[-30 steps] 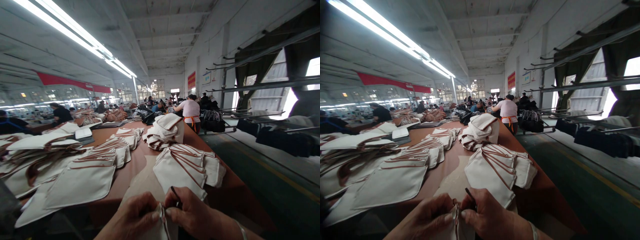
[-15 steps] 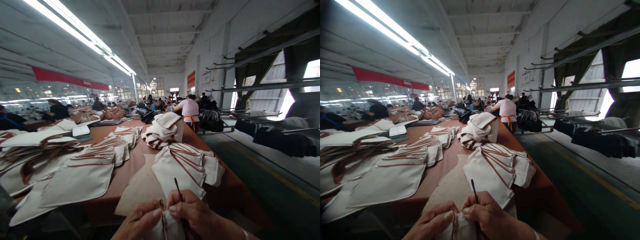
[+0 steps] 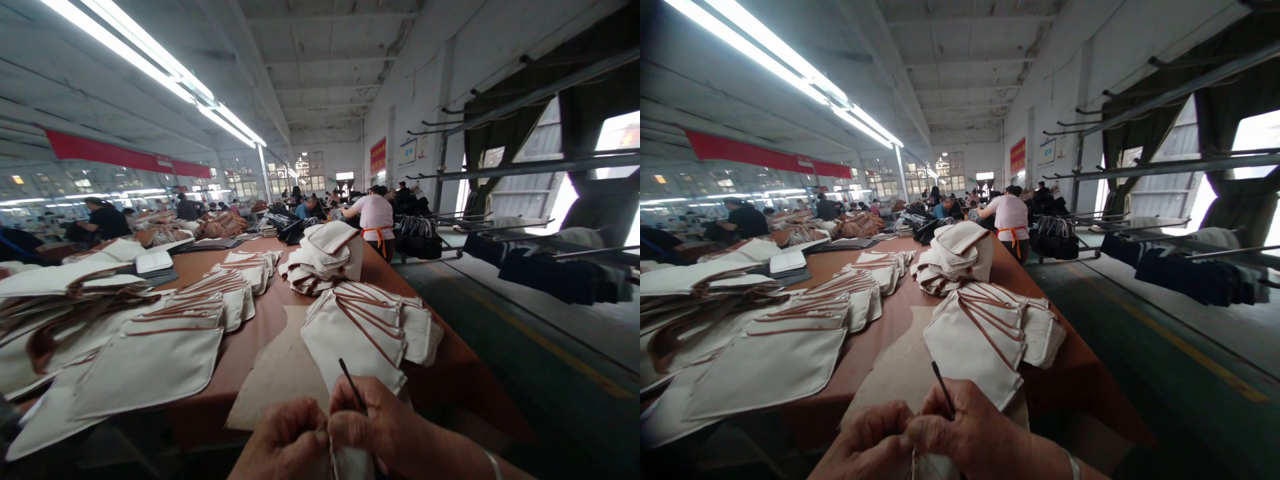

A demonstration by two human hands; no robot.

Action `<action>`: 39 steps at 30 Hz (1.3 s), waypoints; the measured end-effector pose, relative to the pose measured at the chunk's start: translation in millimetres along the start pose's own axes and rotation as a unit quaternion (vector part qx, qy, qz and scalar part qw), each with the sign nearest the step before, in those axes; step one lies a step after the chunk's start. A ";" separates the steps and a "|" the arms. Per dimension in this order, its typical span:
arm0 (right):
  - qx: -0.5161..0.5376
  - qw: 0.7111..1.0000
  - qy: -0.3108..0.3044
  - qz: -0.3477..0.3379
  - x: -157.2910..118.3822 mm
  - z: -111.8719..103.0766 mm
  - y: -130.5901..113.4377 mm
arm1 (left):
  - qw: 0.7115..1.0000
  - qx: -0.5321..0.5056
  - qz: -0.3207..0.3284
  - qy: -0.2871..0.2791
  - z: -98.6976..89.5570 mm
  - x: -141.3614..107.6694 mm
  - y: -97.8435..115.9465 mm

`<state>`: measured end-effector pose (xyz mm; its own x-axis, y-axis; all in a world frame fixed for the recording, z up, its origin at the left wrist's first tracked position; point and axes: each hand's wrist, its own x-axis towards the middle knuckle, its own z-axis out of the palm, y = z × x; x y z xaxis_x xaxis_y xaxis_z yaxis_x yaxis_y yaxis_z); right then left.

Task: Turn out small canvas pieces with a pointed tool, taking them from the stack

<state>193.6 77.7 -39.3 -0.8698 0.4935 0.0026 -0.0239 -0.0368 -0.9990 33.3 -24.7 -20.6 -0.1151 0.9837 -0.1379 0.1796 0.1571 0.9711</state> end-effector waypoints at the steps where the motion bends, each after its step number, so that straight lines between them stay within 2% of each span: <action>1: -0.033 0.999 0.006 -0.002 -0.4 -0.3 -4.3 | 0.999 0.038 0.006 0.009 0.6 0.1 2.5; 5: -0.091 0.995 0.033 0.017 -0.3 0.8 -15.0 | 0.984 0.173 0.035 0.016 0.9 1.7 6.3; 8: -0.115 0.991 0.064 0.007 -1.2 2.7 -13.8 | 0.970 0.232 0.070 0.019 1.1 3.0 2.6; 10: -0.107 0.991 0.081 -0.005 -3.2 3.5 -10.5 | 0.971 0.226 0.074 0.013 1.6 3.4 0.0; 12: -0.099 0.990 0.096 -0.036 -5.9 3.3 -6.4 | 0.981 0.188 0.049 0.007 1.9 2.6 -0.3; 15: -0.120 0.977 0.097 -0.150 -8.9 0.9 2.2 | 0.995 0.098 -0.003 0.013 1.1 -0.3 3.3; 17: -0.169 0.948 0.089 -0.255 -9.3 -2.0 9.7 | 0.998 0.040 -0.017 0.034 0.1 -1.3 4.9; 19: -0.240 0.900 0.088 -0.354 -8.9 -5.4 16.9 | 0.999 -0.009 -0.027 0.043 -0.2 0.4 2.6; 21: -0.319 0.842 0.095 -0.425 -9.2 -8.6 21.6 | 0.996 -0.067 -0.054 -0.003 0.7 4.7 -4.6; 23: -0.403 0.785 0.094 -0.461 -10.8 -10.8 23.4 | 0.986 -0.126 -0.084 -0.067 2.0 9.8 -14.9; 25: -0.471 0.739 0.086 -0.473 -13.3 -11.8 24.0 | 0.980 -0.142 -0.105 -0.095 2.3 13.9 -24.6; 27: -0.500 0.721 0.079 -0.473 -15.7 -11.7 25.9 | 0.986 -0.101 -0.092 -0.094 0.8 15.4 -29.6; 28: -0.493 0.729 0.078 -0.470 -16.8 -11.5 27.2 | 0.990 -0.064 -0.073 -0.099 -0.3 15.1 -29.4; 29: -0.468 0.749 0.077 -0.461 -17.7 -11.3 28.3 | 0.993 -0.023 -0.049 -0.106 -1.4 14.2 -27.4; 30: -0.425 0.786 0.076 -0.443 -18.7 -11.3 28.6 | 0.994 0.019 -0.020 -0.109 -2.1 12.8 -23.7; 31: -0.363 0.836 0.068 -0.405 -19.5 -11.7 27.7 | 0.993 0.055 0.012 -0.108 -2.5 11.2 -18.8; 33: -0.210 0.936 0.039 -0.281 -21.1 -13.8 20.9 | 0.987 0.104 0.078 -0.096 -1.7 8.1 -7.7; 34: -0.139 0.967 0.023 -0.211 -21.6 -15.5 15.3 | 0.982 0.113 0.114 -0.099 -0.8 7.0 -2.8; 36: -0.066 0.991 -0.015 -0.112 -21.4 -19.1 1.9 | 0.971 0.119 0.172 -0.115 0.9 5.9 3.8; 39: -0.092 0.990 -0.064 -0.085 -18.8 -23.0 -13.8 | 0.965 0.160 0.184 -0.092 1.4 4.8 5.1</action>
<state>221.6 88.9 -26.5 -0.9165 0.3640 0.1661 -0.0965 0.2018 -0.9747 35.0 -19.0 -16.5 0.1842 0.9723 0.1436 0.4714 -0.2156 0.8552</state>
